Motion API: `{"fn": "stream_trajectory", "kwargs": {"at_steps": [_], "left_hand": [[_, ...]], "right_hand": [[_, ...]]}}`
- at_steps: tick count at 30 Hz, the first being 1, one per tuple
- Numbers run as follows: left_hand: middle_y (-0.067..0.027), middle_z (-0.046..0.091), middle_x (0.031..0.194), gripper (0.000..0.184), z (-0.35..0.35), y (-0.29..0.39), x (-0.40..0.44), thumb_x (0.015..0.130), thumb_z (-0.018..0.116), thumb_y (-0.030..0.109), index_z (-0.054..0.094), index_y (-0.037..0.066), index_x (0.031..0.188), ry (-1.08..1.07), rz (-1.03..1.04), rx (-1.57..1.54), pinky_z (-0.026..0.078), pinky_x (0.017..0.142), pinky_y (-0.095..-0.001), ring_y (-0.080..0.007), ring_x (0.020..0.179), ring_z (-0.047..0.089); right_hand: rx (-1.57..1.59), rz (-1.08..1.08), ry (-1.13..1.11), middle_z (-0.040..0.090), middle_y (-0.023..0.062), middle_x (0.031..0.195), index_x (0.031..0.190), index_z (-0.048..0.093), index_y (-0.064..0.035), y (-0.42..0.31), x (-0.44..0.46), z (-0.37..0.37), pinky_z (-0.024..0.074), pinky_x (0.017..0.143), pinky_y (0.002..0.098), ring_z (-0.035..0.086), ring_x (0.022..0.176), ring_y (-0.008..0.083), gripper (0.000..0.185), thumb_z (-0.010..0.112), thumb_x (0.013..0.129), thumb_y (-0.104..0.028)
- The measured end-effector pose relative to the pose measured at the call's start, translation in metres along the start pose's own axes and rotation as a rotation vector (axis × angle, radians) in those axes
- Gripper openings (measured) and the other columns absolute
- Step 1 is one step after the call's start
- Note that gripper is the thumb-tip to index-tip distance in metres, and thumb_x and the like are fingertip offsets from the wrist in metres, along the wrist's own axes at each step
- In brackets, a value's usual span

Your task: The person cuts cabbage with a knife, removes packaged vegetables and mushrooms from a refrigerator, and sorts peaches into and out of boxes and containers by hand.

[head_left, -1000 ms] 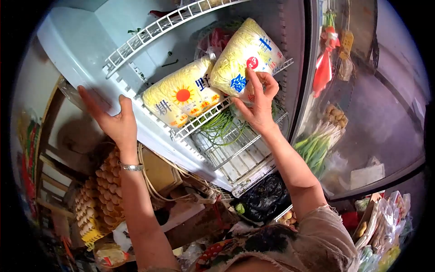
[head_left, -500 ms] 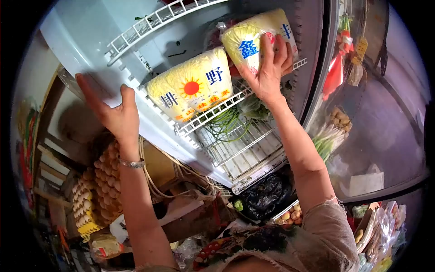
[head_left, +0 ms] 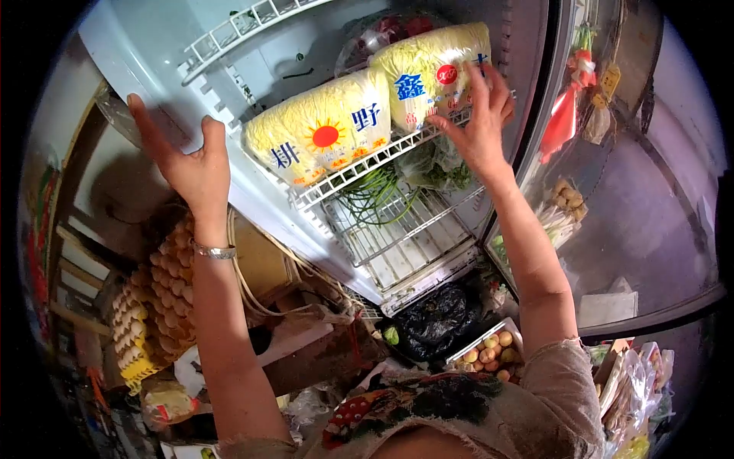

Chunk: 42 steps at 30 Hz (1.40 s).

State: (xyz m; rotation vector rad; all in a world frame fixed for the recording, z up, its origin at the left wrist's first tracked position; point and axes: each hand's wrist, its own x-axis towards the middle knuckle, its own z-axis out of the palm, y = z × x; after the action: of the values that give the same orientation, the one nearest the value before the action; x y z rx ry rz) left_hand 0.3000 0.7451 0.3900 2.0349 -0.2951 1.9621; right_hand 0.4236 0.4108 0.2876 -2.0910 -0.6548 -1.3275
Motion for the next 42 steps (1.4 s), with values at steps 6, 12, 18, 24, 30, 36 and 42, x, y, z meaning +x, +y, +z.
{"fn": "stream_trajectory", "kwargs": {"at_steps": [6, 12, 18, 24, 30, 36, 42], "left_hand": [[-0.0248, 0.02, 0.157, 0.082, 0.002, 0.004, 0.001, 0.082, 0.06, 0.007, 0.017, -0.006, 0.151, 0.005, -0.03, -0.053, 0.022, 0.118, -0.0413, -0.0341, 0.145, 0.023], [-0.024, 0.022, 0.157, 0.082, 0.002, 0.001, -0.002, 0.081, 0.06, 0.006, 0.018, -0.004, 0.151, 0.016, 0.0, -0.009, 0.023, 0.117, -0.0417, -0.0346, 0.144, 0.026], [-0.0235, 0.026, 0.155, 0.081, 0.001, 0.001, 0.001, 0.08, 0.06, 0.006, 0.021, -0.005, 0.15, 0.029, -0.031, -0.077, 0.022, 0.117, -0.0431, -0.0353, 0.143, 0.028], [-0.023, 0.031, 0.152, 0.082, -0.002, 0.003, 0.002, 0.078, 0.06, 0.002, 0.024, 0.002, 0.151, 0.03, -0.055, -0.079, 0.03, 0.113, -0.0457, -0.0381, 0.138, 0.034], [-0.0217, 0.034, 0.149, 0.086, -0.006, 0.008, 0.003, 0.076, 0.061, 0.002, 0.023, 0.007, 0.152, 0.029, -0.124, -0.063, 0.033, 0.111, -0.0459, -0.0391, 0.136, 0.035], [-0.0207, 0.038, 0.142, 0.086, -0.007, 0.003, 0.004, 0.074, 0.059, 0.001, 0.024, 0.007, 0.152, 0.03, -0.078, -0.075, 0.036, 0.109, -0.0423, -0.0365, 0.131, 0.04], [-0.0207, 0.039, 0.14, 0.086, -0.007, 0.005, 0.004, 0.073, 0.059, 0.0, 0.025, 0.006, 0.152, 0.034, -0.113, -0.091, 0.037, 0.108, -0.0412, -0.0357, 0.13, 0.041]], "right_hand": [[0.11, 0.12, 0.0, 0.013, 0.0303, 0.154, 0.154, 0.016, -0.0133, 0.012, 0.026, 0.012, 0.0219, 0.109, 0.0603, 0.019, 0.139, 0.0503, 0.127, 0.09, 0.056, -0.046], [0.187, -0.015, -0.007, 0.011, 0.0309, 0.154, 0.153, 0.014, -0.0054, 0.052, 0.029, 0.036, 0.0236, 0.112, 0.0551, 0.022, 0.139, 0.049, 0.133, 0.082, 0.055, -0.063], [0.265, 0.114, -0.069, 0.02, 0.03, 0.149, 0.152, 0.018, -0.0069, 0.04, 0.004, 0.019, 0.0306, 0.111, 0.0507, 0.026, 0.138, 0.0459, 0.111, 0.083, 0.071, -0.046], [0.126, 0.069, 0.036, 0.02, 0.0268, 0.153, 0.151, 0.027, -0.0104, 0.009, 0.001, -0.008, 0.0208, 0.112, 0.0549, 0.025, 0.139, 0.0452, 0.103, 0.081, 0.073, -0.049], [0.208, -0.303, -0.168, 0.018, 0.0249, 0.156, 0.149, 0.033, -0.0114, -0.092, -0.012, -0.001, 0.0164, 0.11, 0.0555, 0.019, 0.143, 0.0433, 0.107, 0.082, 0.064, -0.054], [-0.025, -0.453, -0.268, 0.05, 0.0145, 0.133, 0.13, 0.054, -0.0088, -0.139, 0.047, -0.005, 0.0283, 0.104, 0.0477, 0.047, 0.125, 0.0309, 0.075, 0.065, 0.077, -0.061], [-0.036, -0.599, -0.231, 0.061, 0.0113, 0.081, 0.091, 0.067, -0.0073, -0.138, 0.094, 0.036, 0.0445, 0.076, 0.0401, 0.059, 0.081, 0.0293, 0.062, 0.062, 0.076, -0.068]]}}
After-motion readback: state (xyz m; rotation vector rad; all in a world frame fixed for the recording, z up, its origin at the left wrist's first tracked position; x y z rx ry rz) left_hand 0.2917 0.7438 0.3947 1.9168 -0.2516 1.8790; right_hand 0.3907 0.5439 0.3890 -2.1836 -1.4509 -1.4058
